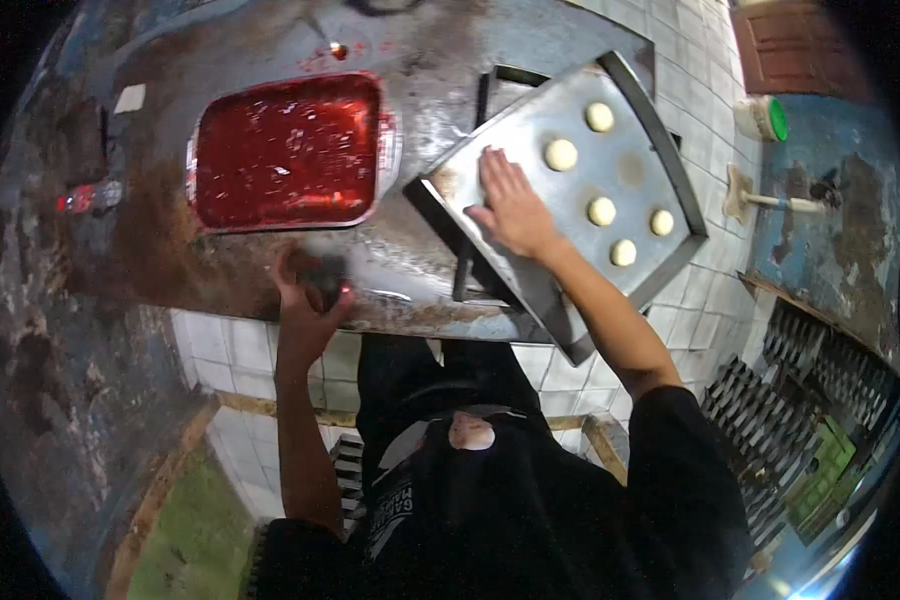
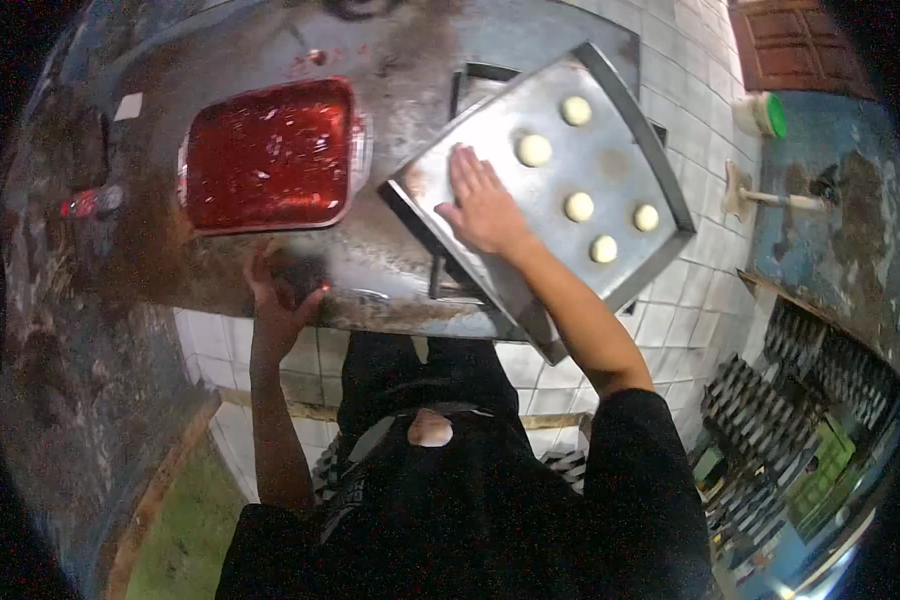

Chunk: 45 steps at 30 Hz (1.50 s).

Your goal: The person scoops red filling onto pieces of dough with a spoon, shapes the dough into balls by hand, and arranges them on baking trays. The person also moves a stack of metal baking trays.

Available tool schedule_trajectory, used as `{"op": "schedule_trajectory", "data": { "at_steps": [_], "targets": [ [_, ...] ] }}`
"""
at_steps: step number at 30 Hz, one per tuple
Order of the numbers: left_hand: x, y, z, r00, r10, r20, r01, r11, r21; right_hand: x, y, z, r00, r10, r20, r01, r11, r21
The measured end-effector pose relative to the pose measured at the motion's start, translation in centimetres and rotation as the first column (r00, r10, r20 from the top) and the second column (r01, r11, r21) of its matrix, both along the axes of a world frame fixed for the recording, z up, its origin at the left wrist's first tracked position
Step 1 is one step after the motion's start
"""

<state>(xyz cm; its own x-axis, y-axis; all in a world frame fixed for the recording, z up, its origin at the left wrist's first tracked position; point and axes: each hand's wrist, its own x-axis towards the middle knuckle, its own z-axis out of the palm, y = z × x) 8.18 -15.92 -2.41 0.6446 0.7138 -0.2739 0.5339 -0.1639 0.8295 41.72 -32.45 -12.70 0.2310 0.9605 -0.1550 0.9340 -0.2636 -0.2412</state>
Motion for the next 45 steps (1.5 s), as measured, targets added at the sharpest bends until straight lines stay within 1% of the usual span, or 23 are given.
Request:
{"op": "schedule_trajectory", "data": {
  "at_steps": [2,4,5,6,7,9,12,13,15,16,18,20,23,26,29,31,32,34,37,39,40,42,45],
  "targets": [
    [-5.8,0.3,-2.0,0.982,0.188,0.031,-0.186,0.98,-0.071,1.2,0.6,-1.3,0.856,-0.194,-0.479,0.263,0.961,0.08],
    [-9.8,1.1,-1.6,0.978,0.204,-0.041,-0.205,0.978,-0.032,-2.0,2.6,5.9,0.829,-0.277,-0.487,0.466,0.822,0.326],
    [-11.4,1.4,-1.5,0.962,0.267,-0.06,-0.272,0.957,-0.101,-5.1,3.6,8.1,0.817,-0.312,-0.485,0.522,0.757,0.392],
    [-12.6,1.8,-1.4,0.943,0.322,-0.082,-0.332,0.927,-0.174,-8.8,3.9,9.4,0.738,-0.343,-0.581,0.545,0.811,0.214],
    [-13.3,2.5,-1.2,0.943,0.322,-0.083,-0.332,0.927,-0.175,-12.1,4.0,8.3,0.748,-0.168,-0.642,0.382,0.9,0.21],
    [-13.9,3.9,-0.6,0.932,0.348,-0.101,-0.362,0.909,-0.208,-18.5,4.2,5.4,0.913,-0.076,-0.4,0.12,0.989,0.084],
    [-14.7,6.7,0.2,0.954,0.301,0.007,-0.297,0.944,-0.145,-23.7,3.3,-3.4,0.984,-0.026,-0.175,0.025,1.0,-0.009],
    [-15.0,7.8,0.4,0.952,0.306,0.009,-0.302,0.943,-0.138,-23.9,4.1,-3.5,0.984,-0.019,-0.175,0.019,1.0,-0.002],
    [-16.1,9.3,1.0,0.941,0.335,0.054,-0.326,0.936,-0.136,-24.9,4.5,-3.3,0.98,0.015,-0.199,-0.003,0.998,0.064],
    [-17.0,9.8,1.0,0.943,0.33,0.051,-0.32,0.937,-0.14,-24.3,5.9,-0.8,0.852,-0.111,-0.512,0.142,0.99,0.021],
    [-18.3,11.1,0.7,0.937,0.347,0.04,-0.339,0.931,-0.137,-22.9,9.3,1.0,0.674,-0.199,-0.711,0.282,0.959,-0.002],
    [-19.6,11.6,0.4,0.939,0.341,0.038,-0.333,0.932,-0.142,-21.2,13.8,3.8,0.725,-0.293,-0.624,0.444,0.891,0.097],
    [-19.7,12.1,0.7,0.945,0.325,0.046,-0.319,0.942,-0.105,-18.6,19.1,2.0,0.697,-0.32,-0.642,0.513,0.848,0.135],
    [-19.3,11.9,1.1,0.942,0.332,0.042,-0.327,0.94,-0.092,-17.3,21.0,-1.5,0.747,-0.468,-0.472,0.545,0.838,0.031],
    [-19.3,11.5,1.3,0.93,0.364,0.054,-0.354,0.925,-0.137,-16.3,20.0,-1.6,0.653,-0.48,-0.586,0.568,0.822,-0.041],
    [-19.0,10.7,1.2,0.926,0.368,0.083,-0.351,0.92,-0.173,-16.7,16.9,2.0,0.42,-0.323,-0.848,0.586,0.81,-0.018],
    [-18.8,10.3,1.0,0.932,0.345,0.113,-0.33,0.934,-0.133,-16.8,14.9,4.9,0.386,-0.332,-0.861,0.588,0.808,-0.048],
    [-18.6,9.4,-0.5,0.944,0.292,0.154,-0.281,0.955,-0.094,-16.8,9.8,8.0,0.406,-0.286,-0.868,0.677,0.732,0.075],
    [-17.2,7.3,-0.8,0.959,0.235,0.159,-0.237,0.971,-0.004,-14.3,0.8,10.3,0.403,-0.541,-0.738,0.852,0.516,0.086],
    [-15.7,6.2,-0.1,0.972,0.22,0.083,-0.214,0.974,-0.071,-10.8,-4.9,8.2,0.331,-0.598,-0.73,0.927,0.351,0.133],
    [-15.0,5.7,-0.5,0.974,0.207,0.089,-0.202,0.977,-0.065,-8.7,-7.4,6.1,0.38,-0.584,-0.717,0.923,0.289,0.254],
    [-14.0,4.3,-1.8,0.967,0.186,0.175,-0.16,0.976,-0.15,-5.0,-10.5,3.9,0.422,-0.713,-0.561,0.907,0.337,0.254],
    [-10.7,1.8,-0.4,0.977,0.112,0.181,-0.093,0.99,-0.106,-1.3,-12.7,1.2,0.408,-0.844,-0.347,0.913,0.386,0.133]
  ]
}}
